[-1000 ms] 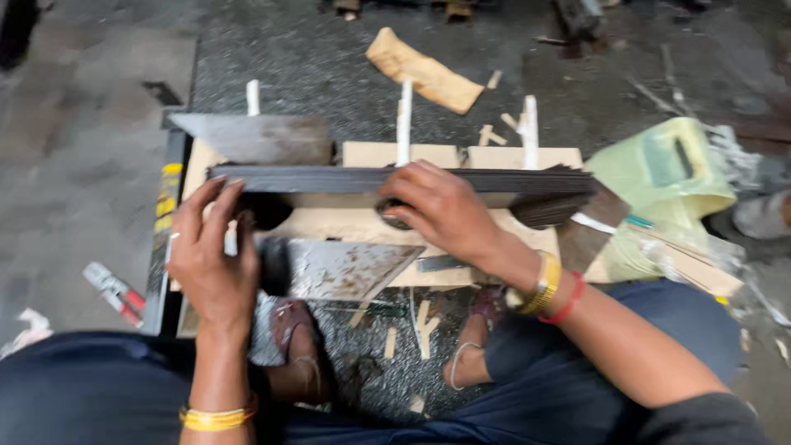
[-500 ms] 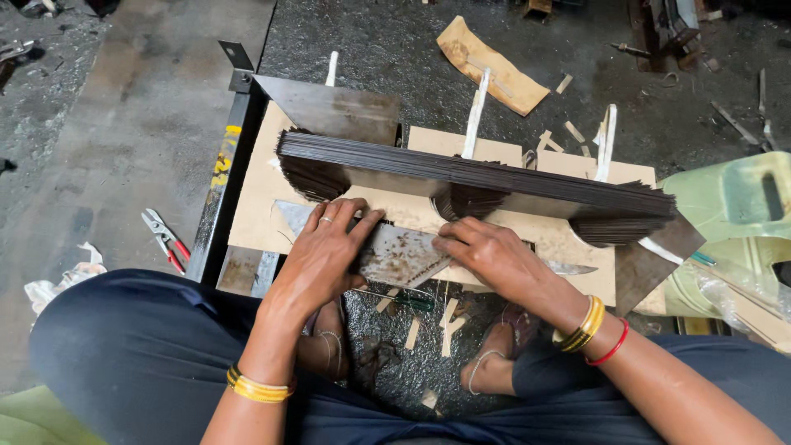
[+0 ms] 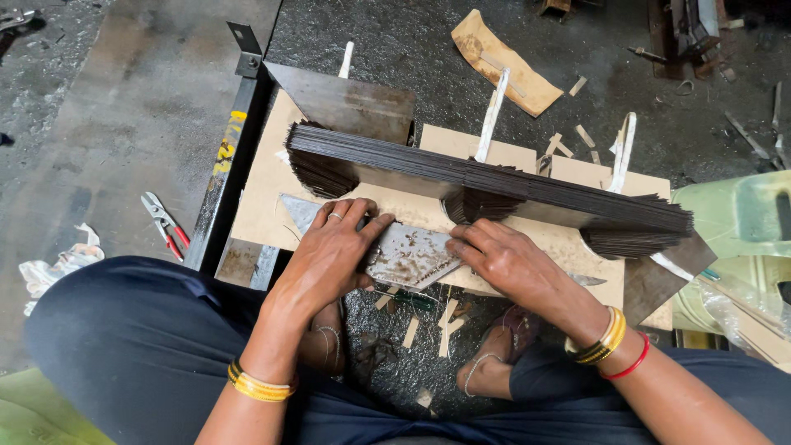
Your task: The person uses a metal file to trim and smooth the edges of a bundle of thin metal strips held in a jig. They repeatedly file the edges, adjust the bundle, and inspect the alignment throughout the process.
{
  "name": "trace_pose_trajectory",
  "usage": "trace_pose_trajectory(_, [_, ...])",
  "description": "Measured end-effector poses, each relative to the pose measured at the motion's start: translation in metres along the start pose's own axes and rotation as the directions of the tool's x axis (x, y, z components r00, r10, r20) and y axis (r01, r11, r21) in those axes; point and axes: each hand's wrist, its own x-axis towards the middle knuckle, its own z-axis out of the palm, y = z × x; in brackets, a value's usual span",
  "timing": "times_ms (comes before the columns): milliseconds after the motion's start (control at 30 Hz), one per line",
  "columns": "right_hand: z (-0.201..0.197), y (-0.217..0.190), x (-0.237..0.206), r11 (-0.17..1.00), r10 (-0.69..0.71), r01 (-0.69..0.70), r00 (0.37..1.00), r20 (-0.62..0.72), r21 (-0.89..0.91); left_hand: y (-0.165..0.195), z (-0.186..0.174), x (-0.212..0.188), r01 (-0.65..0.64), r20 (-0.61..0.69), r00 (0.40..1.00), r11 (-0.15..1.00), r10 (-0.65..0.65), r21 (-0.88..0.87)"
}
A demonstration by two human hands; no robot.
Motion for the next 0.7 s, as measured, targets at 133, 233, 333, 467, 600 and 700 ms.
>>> trace_pose_trajectory(133, [-0.012,-0.004,0.004,1.000,-0.004,0.004,1.000,0.012,-0.017,-0.002,-0.009,-0.001,-0.039,-0.027,0.999,0.998,0.037,-0.057])
trace_pose_trajectory(233, [-0.030,-0.009,0.008,1.000,-0.008,0.007,0.998,-0.055,-0.020,0.002,-0.019,-0.004,-0.111,-0.115,0.988,0.989,0.100,-0.099])
trace_pose_trajectory(333, [-0.059,-0.013,0.003,0.998,0.015,-0.022,0.989,-0.146,-0.051,0.007,-0.029,-0.008,-0.110,-0.166,0.982,0.990,0.095,-0.087])
trace_pose_trajectory(467, [-0.088,-0.018,-0.027,0.910,0.407,-0.413,0.906,-0.113,-0.031,0.010,-0.034,-0.010,-0.119,-0.300,0.948,0.993,0.111,-0.007])
trace_pose_trajectory(600, [-0.070,-0.010,-0.055,0.677,0.734,-0.726,0.659,0.161,-0.117,0.013,-0.021,-0.001,-0.140,-0.427,0.884,0.979,0.191,0.147])
trace_pose_trajectory(700, [-0.039,0.001,-0.064,0.722,0.681,-0.689,0.694,0.235,-0.058,0.016,-0.013,0.006,-0.104,-0.488,0.843,0.959,0.225,0.263])
